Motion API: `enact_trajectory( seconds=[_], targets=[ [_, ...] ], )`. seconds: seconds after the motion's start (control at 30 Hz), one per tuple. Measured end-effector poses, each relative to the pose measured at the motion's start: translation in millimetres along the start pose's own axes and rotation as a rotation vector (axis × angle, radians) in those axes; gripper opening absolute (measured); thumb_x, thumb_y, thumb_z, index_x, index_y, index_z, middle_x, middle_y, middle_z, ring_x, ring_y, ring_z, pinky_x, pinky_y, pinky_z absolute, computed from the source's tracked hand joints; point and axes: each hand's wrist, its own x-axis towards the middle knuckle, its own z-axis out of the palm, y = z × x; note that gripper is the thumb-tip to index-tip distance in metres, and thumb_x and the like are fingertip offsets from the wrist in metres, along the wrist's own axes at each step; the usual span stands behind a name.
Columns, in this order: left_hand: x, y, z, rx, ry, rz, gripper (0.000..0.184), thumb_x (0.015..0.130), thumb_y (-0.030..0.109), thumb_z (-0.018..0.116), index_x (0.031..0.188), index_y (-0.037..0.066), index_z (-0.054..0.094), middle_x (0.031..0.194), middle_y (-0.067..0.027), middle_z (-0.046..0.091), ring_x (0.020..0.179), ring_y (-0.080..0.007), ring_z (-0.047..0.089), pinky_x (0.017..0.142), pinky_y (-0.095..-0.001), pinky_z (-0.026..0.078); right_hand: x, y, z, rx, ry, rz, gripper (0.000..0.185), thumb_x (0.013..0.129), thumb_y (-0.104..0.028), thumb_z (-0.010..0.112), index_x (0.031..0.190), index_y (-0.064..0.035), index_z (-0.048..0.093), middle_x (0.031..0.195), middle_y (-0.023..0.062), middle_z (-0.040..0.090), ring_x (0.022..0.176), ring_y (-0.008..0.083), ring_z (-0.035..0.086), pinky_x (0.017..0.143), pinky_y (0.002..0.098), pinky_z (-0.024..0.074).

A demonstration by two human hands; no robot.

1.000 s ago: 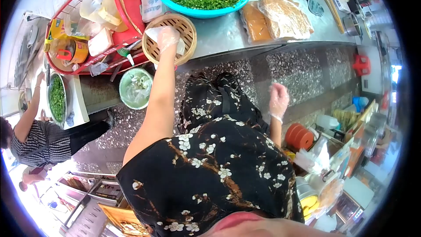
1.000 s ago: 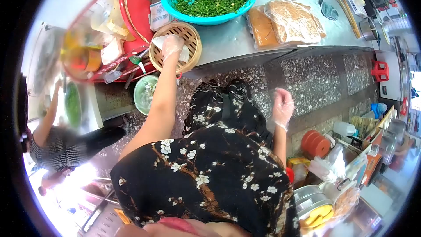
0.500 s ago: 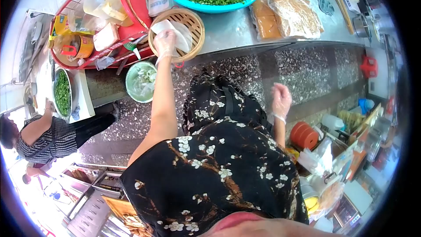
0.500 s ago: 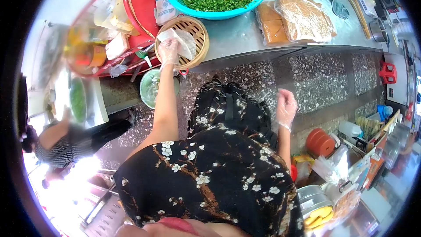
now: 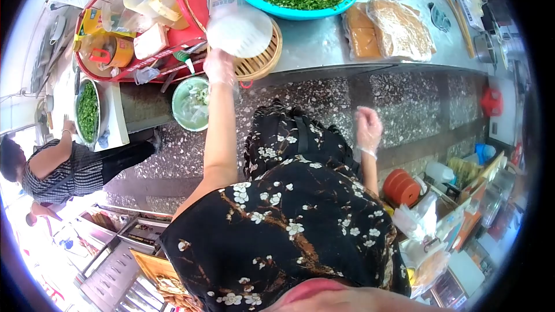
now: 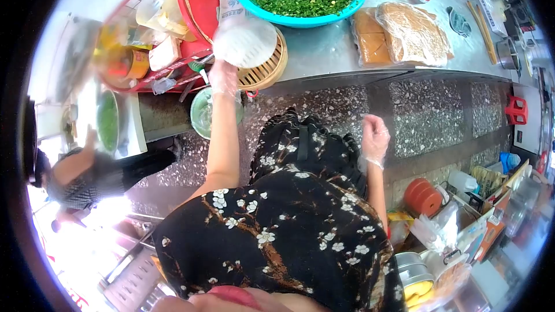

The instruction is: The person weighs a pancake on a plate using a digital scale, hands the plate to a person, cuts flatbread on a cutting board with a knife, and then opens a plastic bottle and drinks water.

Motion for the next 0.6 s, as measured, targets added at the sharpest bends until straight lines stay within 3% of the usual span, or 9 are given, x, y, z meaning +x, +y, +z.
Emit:
enact_trajectory(
  seconds=[0.17, 0.27, 0.3, 0.4, 0.47, 0.53, 0.57, 0.6],
  targets=[
    [-9, -3, -9, 0.082, 0.092, -0.217, 0.042, 0.086, 0.01, 0.048, 0.124, -0.006, 0.041, 0.121, -0.0162, 0.052, 0.115, -0.0305, 0.05, 0.097, -0.0418, 0.041, 0, 3, 5, 0.011, -0.014, 0.029, 0.011, 0.082, -0.006, 0.057, 0.092, -0.003, 0.063, 0.075, 0.0024, 0.061, 0.069, 0.0081, 0.052, 0.066, 0.0242, 0.0448],
    [2, -18, -5, 0.417, 0.125, -0.081, 0.048, 0.076, -0.007, 0.051, 0.122, 0.003, 0.044, 0.113, -0.016, 0.055, 0.095, -0.0295, 0.06, 0.068, -0.0401, 0.056, 2, 2, 8, 0.036, -0.024, 0.046, 0.011, 0.082, -0.006, 0.057, 0.091, -0.0029, 0.063, 0.075, 0.0032, 0.061, 0.069, 0.0089, 0.053, 0.066, 0.0239, 0.0447],
    [-3, -19, 0, 0.464, 0.091, 0.015, 0.055, 0.07, -0.013, 0.05, 0.121, 0.006, 0.042, 0.115, -0.0158, 0.053, 0.092, -0.028, 0.06, 0.056, -0.0364, 0.056, 2, 0, 9, 0.037, -0.022, 0.046, 0.011, 0.082, -0.006, 0.057, 0.091, -0.0029, 0.063, 0.075, 0.0032, 0.061, 0.069, 0.0089, 0.053, 0.066, 0.0239, 0.0447],
    [-24, -16, 11, 0.602, 0.14, -0.002, 0.054, 0.073, -0.014, 0.048, 0.122, 0.006, 0.04, 0.114, -0.0154, 0.052, 0.09, -0.0279, 0.061, 0.061, -0.0376, 0.057, 0, -5, 7, -0.013, -0.006, -0.01, 0.011, 0.082, -0.006, 0.057, 0.091, -0.0028, 0.063, 0.074, 0.0035, 0.061, 0.068, 0.0092, 0.054, 0.066, 0.0242, 0.0448],
    [-27, -22, 0, 0.6, 0.06, -0.028, 0.061, 0.073, -0.014, 0.048, 0.128, 0.007, 0.034, 0.116, -0.0164, 0.051, 0.092, -0.0307, 0.06, 0.065, -0.0397, 0.056, -2, -8, 5, -0.021, 0.002, -0.013, 0.009, 0.083, -0.006, 0.057, 0.089, -0.0027, 0.063, 0.074, 0.0051, 0.062, 0.068, 0.0101, 0.055, 0.066, 0.0251, 0.0452],
    [-33, -36, -11, 0.698, 0.027, 0.424, 0.065, 0.075, -0.008, 0.052, 0.133, 0.01, 0.03, 0.119, -0.0179, 0.049, 0.098, -0.0337, 0.056, 0.077, -0.0417, 0.053, -6, -13, 3, -0.072, 0.026, -0.04, 0.008, 0.083, -0.006, 0.057, 0.087, -0.0025, 0.062, 0.077, 0.0075, 0.063, 0.07, 0.0132, 0.057, 0.067, 0.0267, 0.0458],
    [-35, -30, -25, 1.114, -0.047, 0.571, 0.058, 0.081, 0.007, 0.052, 0.135, 0.008, 0.031, 0.12, -0.0203, 0.049, 0.103, -0.0327, 0.053, 0.086, -0.0421, 0.046, -7, 7, 2, 0.02, 0.029, -0.047, 0.008, 0.083, -0.008, 0.057, 0.087, -0.0028, 0.062, 0.08, 0.0092, 0.064, 0.072, 0.0172, 0.059, 0.068, 0.0291, 0.0467],
    [-34, -26, -37, 1.498, -0.072, 0.777, 0.056, 0.087, 0.022, 0.053, 0.136, 0.006, 0.031, 0.121, -0.0226, 0.049, 0.107, -0.0317, 0.049, 0.094, -0.0424, 0.04, -12, -7, -2, -0.083, 0.073, -0.126, 0.011, 0.085, -0.013, 0.056, 0.088, -0.0048, 0.063, 0.08, 0.0102, 0.063, 0.074, 0.0204, 0.06, 0.07, 0.0313, 0.0477]
  ],
)
